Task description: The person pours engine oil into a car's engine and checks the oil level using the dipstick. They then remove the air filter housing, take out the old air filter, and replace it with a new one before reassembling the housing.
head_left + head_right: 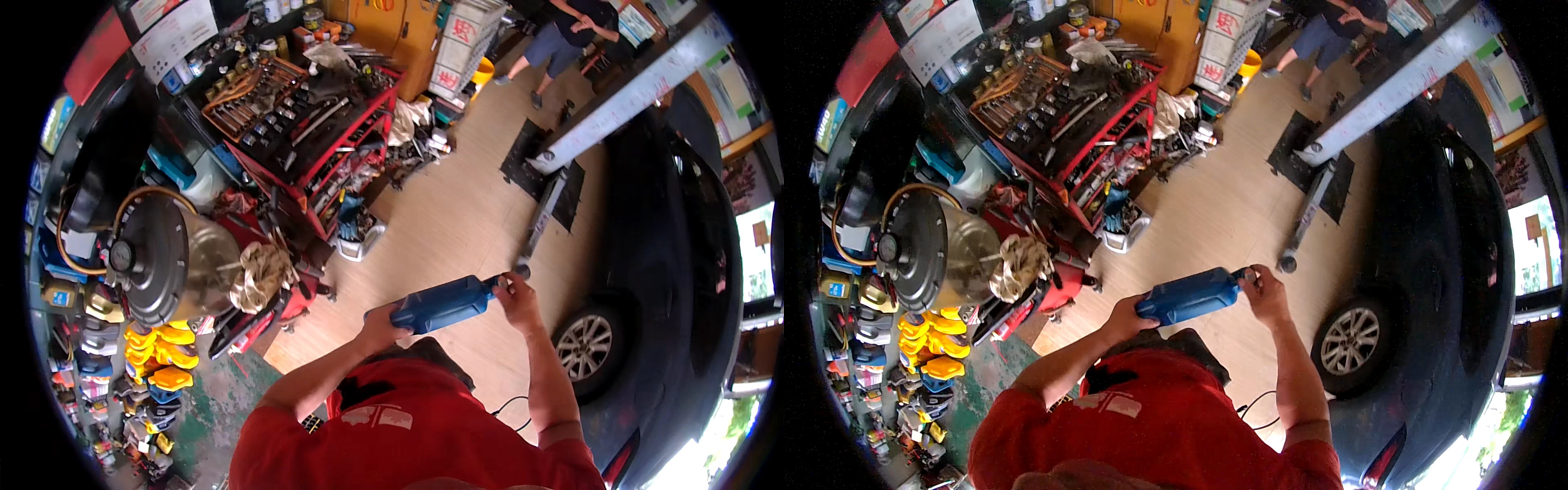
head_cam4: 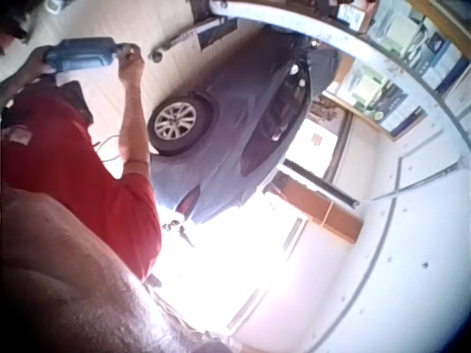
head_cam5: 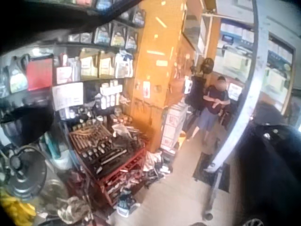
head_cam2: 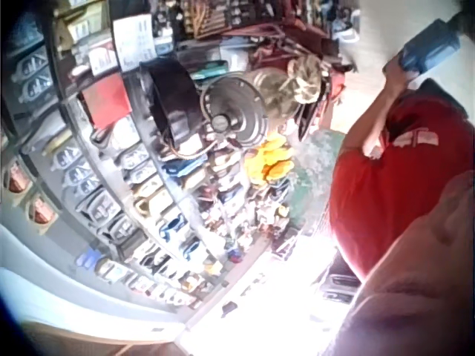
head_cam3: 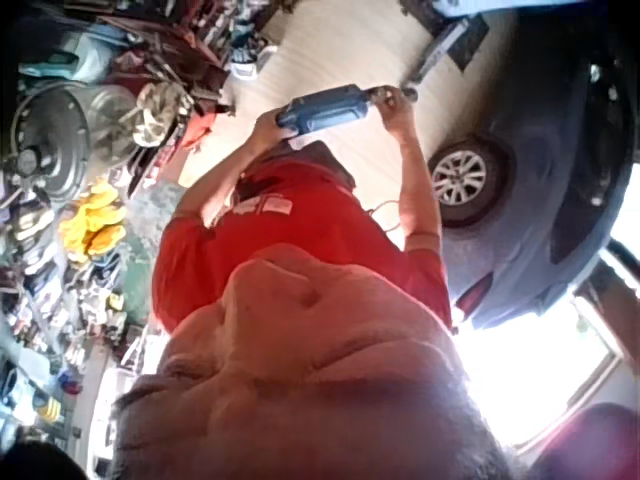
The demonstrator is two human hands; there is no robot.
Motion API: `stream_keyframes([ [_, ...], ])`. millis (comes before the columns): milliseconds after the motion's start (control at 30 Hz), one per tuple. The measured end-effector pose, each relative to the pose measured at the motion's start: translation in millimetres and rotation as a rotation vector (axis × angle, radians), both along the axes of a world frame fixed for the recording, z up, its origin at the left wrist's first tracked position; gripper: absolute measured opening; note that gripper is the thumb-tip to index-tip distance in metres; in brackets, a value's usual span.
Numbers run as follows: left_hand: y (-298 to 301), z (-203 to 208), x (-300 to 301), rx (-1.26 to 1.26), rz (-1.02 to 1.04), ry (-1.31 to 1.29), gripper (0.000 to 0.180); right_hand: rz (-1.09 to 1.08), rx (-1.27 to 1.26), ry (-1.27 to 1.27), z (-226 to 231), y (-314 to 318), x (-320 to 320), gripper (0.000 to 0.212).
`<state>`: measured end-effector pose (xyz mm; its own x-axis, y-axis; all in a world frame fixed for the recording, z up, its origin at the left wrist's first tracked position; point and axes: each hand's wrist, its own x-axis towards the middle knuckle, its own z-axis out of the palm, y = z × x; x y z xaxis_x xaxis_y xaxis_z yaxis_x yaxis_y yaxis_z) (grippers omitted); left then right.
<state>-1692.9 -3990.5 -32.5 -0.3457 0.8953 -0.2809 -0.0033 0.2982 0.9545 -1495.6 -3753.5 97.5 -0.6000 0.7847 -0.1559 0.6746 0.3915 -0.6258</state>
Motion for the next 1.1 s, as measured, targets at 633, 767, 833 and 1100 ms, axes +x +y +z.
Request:
stream_keyframes([
  [633,131.3,181.5,-203.5,0.299,1.471,0.119,0.033,0.885,0.021,0.052,-195.3,213.0,-514.4,0.038],
  [767,129.7,204.6,-257.7,-0.181,1.503,0.703,0.031,0.912,0.0,0.145,-177.4,195.6,-612.3,0.041],
  [833,124.7,200.7,-293.2,0.011,1.671,0.493,0.031,0.921,0.03,0.113,-185.3,194.4,-638.3,0.042],
  [1100,78.2,124.5,-468.9,0.421,1.936,0.416,0.035,0.872,0.066,0.185,-190.2,181.5,-644.8,0.041],
])
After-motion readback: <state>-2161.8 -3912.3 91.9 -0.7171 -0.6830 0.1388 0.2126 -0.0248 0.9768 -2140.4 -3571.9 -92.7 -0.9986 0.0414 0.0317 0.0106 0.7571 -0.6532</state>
